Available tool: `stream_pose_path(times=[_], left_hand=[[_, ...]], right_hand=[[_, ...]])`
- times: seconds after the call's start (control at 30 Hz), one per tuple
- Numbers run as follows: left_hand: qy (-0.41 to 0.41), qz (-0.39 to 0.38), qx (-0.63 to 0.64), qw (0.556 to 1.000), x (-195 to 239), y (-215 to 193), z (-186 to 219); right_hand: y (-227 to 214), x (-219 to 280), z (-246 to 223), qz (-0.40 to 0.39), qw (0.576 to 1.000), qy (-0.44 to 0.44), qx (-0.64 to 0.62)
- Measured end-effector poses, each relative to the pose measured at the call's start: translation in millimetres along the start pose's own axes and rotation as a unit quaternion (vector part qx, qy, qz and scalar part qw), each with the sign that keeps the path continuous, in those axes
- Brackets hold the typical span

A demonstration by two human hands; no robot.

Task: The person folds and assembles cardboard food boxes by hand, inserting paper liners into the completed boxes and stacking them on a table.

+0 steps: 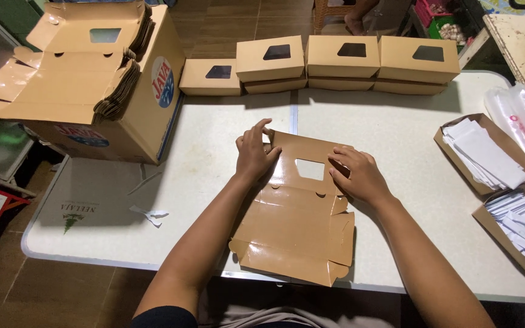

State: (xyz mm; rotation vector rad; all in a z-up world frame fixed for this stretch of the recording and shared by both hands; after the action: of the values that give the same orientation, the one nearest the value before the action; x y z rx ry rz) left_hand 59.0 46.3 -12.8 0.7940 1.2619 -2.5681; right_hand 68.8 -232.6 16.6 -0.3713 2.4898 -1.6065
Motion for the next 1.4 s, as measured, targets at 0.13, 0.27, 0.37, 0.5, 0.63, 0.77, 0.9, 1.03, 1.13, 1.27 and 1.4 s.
stream_pose_path(times=[0.13, 0.27, 0.37, 0.5, 0.63, 0.77, 0.9, 1.03, 1.13, 1.27, 1.4], left_hand=[[0.023, -0.042, -0.007, 0.999, -2.7, 0.7, 9.4], [0.088, -0.133, -0.117, 0.98, -1.7, 10.3, 11.8], [0.106, -0.128, -0.126, 0.978, -2.3, 13.9, 10.6], [0.101, -0.091, -0.116, 0.984, -1.7, 8.9, 15.4], [0.074, -0.055, -0.097, 0.991, -4.4, -18.9, 42.2], [0.052, -0.014, -0.154, 0.987, -6.6, -17.4, 23.8], [-0.028, 0.002, -0.191, 0.981, -4.6, -16.5, -11.2], [-0.078, -0.012, -0.151, 0.985, -2.1, -18.4, -21.0], [-0.116, 0.005, -0.059, 0.991, -6.7, -41.1, 8.2], [-0.085, 0.006, 0.1, 0.991, -9.4, -42.6, 34.3], [0.009, -0.019, 0.159, 0.987, -14.1, -42.1, 66.5]], right_hand=[[1.1, -0.3, 4.1, -0.007, 1.0, -0.004, -0.015], [8.8, -4.6, 14.8, 0.042, 0.998, -0.036, -0.02], [-3.6, 1.3, 9.8, 0.161, 0.981, -0.102, -0.041], [-24.5, 38.5, -16.0, 0.312, 0.9, -0.3, -0.055], [2.5, 56.0, -45.8, 0.252, 0.896, -0.362, -0.054], [6.9, 59.4, -70.0, 0.107, 0.948, -0.293, 0.064], [6.9, 49.6, -64.1, 0.004, 0.971, -0.179, 0.16], [-8.9, 57.9, -75.9, -0.032, 0.975, -0.147, 0.161], [-9.0, 54.1, -72.5, -0.033, 0.982, -0.117, 0.142], [9.2, 35.7, -52.2, -0.031, 0.985, -0.084, 0.147], [13.1, 31.5, -50.8, -0.038, 0.983, -0.083, 0.156]])
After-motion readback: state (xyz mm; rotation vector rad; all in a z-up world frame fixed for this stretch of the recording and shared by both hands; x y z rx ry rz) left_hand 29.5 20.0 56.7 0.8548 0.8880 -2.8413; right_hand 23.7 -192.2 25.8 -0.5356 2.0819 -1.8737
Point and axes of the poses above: each hand's wrist, its own x-axis away from the middle knuckle, its own y-axis out of the palm, z = x × y, the point moved 4 cm from there along -x, towards the middle knuckle, and after that the axes turned 14 degrees about y, right-handed, at the moved point
